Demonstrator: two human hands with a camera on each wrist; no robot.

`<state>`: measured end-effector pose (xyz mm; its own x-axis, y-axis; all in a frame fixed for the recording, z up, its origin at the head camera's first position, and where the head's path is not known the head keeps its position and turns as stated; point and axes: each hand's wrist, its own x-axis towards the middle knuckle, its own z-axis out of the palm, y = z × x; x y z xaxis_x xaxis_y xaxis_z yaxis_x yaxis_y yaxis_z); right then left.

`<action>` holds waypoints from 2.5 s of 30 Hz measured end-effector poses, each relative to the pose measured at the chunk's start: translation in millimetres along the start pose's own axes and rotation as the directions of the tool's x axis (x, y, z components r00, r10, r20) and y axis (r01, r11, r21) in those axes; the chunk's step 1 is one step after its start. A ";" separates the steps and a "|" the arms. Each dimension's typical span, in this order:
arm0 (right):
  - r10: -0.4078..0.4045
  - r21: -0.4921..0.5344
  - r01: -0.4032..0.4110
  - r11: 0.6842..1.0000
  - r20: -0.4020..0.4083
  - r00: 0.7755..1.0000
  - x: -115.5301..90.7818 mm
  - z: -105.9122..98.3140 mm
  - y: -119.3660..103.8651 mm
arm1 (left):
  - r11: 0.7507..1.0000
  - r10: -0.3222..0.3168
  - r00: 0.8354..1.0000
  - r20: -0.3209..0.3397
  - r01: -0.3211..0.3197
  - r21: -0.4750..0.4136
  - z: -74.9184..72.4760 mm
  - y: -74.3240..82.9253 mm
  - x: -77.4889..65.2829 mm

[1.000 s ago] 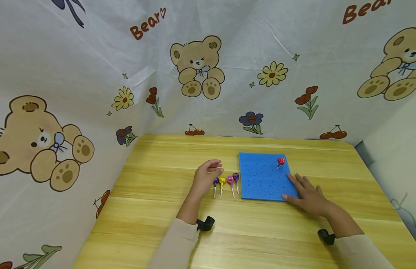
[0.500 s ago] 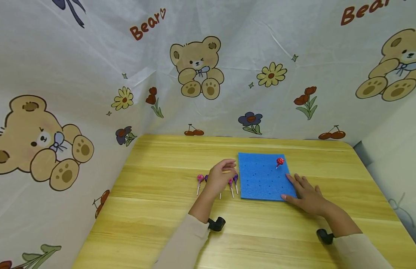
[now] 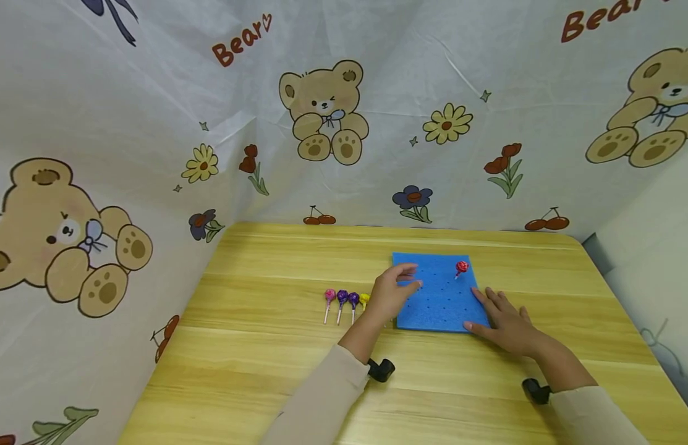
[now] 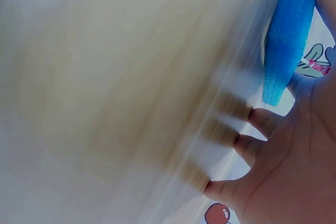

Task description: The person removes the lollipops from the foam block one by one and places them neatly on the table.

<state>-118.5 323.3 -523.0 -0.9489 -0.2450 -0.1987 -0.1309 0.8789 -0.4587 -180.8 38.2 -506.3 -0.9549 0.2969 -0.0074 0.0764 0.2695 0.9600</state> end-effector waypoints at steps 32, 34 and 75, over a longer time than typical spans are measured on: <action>-0.003 -0.072 0.001 0.997 -0.026 1.000 4.3 2.1 1.1 | 0.940 0.063 0.998 -0.008 -0.057 0.336 71.3 17.1 49.9; -0.003 -0.073 0.001 0.997 -0.025 1.000 4.7 2.4 0.7 | 0.929 0.080 0.997 -0.010 -0.071 0.362 73.5 16.5 53.8; 0.001 -0.057 -0.003 0.998 -0.026 1.000 1.2 0.5 2.1 | 0.864 0.192 0.981 -0.010 -0.164 0.475 96.2 19.4 64.2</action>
<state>-119.7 324.6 -524.7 -0.9561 -0.2335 -0.1769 -0.1447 0.9015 -0.4079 -213.0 150.6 -515.1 -0.9253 0.3338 0.1801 0.3593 0.6196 0.6978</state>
